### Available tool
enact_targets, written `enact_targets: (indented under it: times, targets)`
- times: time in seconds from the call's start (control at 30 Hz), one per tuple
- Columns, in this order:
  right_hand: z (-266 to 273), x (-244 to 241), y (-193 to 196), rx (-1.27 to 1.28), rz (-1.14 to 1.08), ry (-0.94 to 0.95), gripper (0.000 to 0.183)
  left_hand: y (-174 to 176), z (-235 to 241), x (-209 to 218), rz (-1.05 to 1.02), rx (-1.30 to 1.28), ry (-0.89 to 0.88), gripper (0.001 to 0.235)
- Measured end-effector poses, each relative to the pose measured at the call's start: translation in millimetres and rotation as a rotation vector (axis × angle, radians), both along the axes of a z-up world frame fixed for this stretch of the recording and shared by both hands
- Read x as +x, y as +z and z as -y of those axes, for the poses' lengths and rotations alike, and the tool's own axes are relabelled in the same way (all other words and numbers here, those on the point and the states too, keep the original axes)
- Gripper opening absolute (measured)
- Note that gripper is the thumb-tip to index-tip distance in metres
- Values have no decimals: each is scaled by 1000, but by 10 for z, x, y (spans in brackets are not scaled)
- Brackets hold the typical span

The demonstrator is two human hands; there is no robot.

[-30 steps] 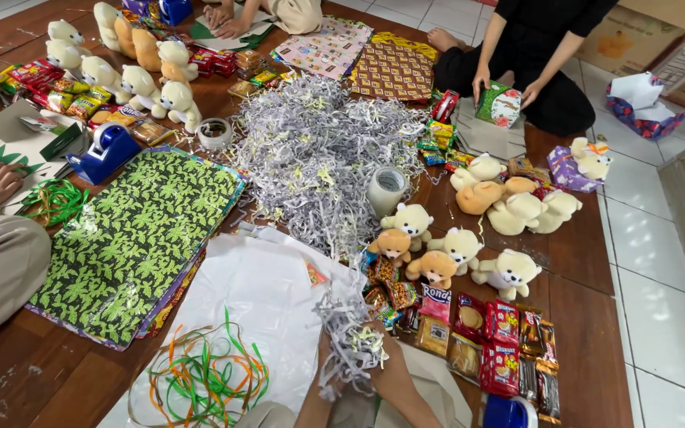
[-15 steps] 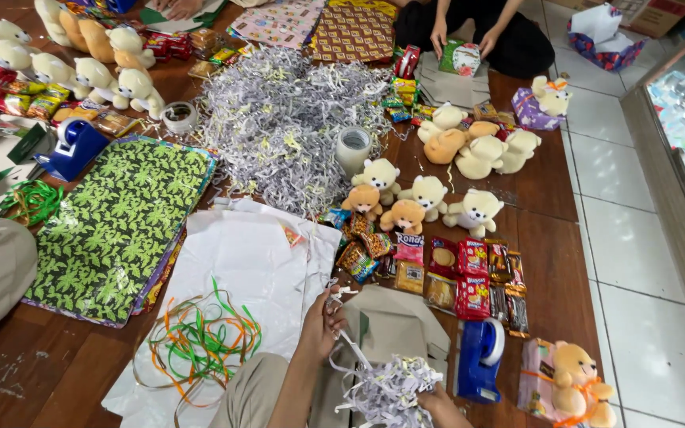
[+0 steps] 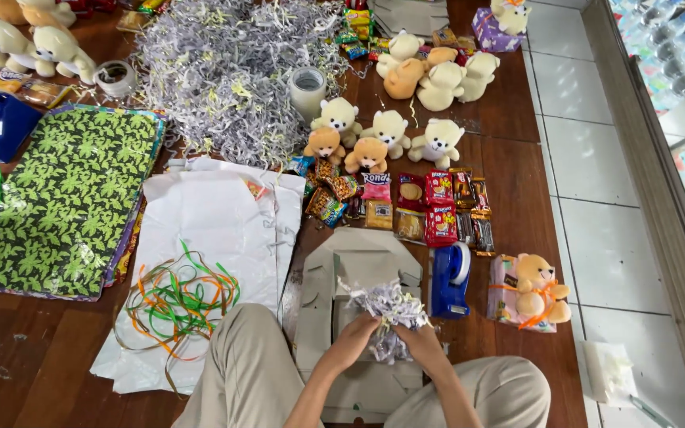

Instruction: Assembling a gift hamper by filling a box with shredded paper and snacks, then wrapping it with decorative paper

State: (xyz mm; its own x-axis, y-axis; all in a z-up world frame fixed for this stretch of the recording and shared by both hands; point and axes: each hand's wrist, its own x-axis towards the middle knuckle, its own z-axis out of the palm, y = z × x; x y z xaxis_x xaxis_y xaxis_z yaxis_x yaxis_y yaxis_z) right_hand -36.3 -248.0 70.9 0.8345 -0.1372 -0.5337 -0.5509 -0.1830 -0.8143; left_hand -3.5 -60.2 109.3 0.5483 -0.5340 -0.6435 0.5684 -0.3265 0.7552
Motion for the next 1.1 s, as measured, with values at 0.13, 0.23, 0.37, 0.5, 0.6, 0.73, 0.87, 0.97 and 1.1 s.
enact_targets:
  times: [0.13,0.23,0.37,0.5,0.6,0.73,0.87,0.97,1.1]
  targets:
    - [167,13,-34,-5,50,-170,50,-97,-213,-63,260,24,97,51]
    - [49,-26,261,-115,175,-32,63,-221,-366,-23,340,-87,355,47]
    - [-227,-39,696,-477,159,472,75,-338,-398,-21,659,4,374,35]
    - [-308,-112,833,-544,305,455,53,-266,-278,-142,876,216,357,40]
    - [-364,-167,486,-642,339,402,31,-91,-173,-185,942,242,415,29]
    - [-419,-150,-40,-575,332,458,27,-293,24,-293,918,244,298,25]
    - [-397,-66,1,-517,33,534,19,-691,163,-372,880,289,56,22]
    - [-304,-64,305,-443,93,460,35,-1149,238,-387,929,476,-11,26]
    - [-260,92,696,-670,268,293,38,-1411,314,-415,1178,678,12,25]
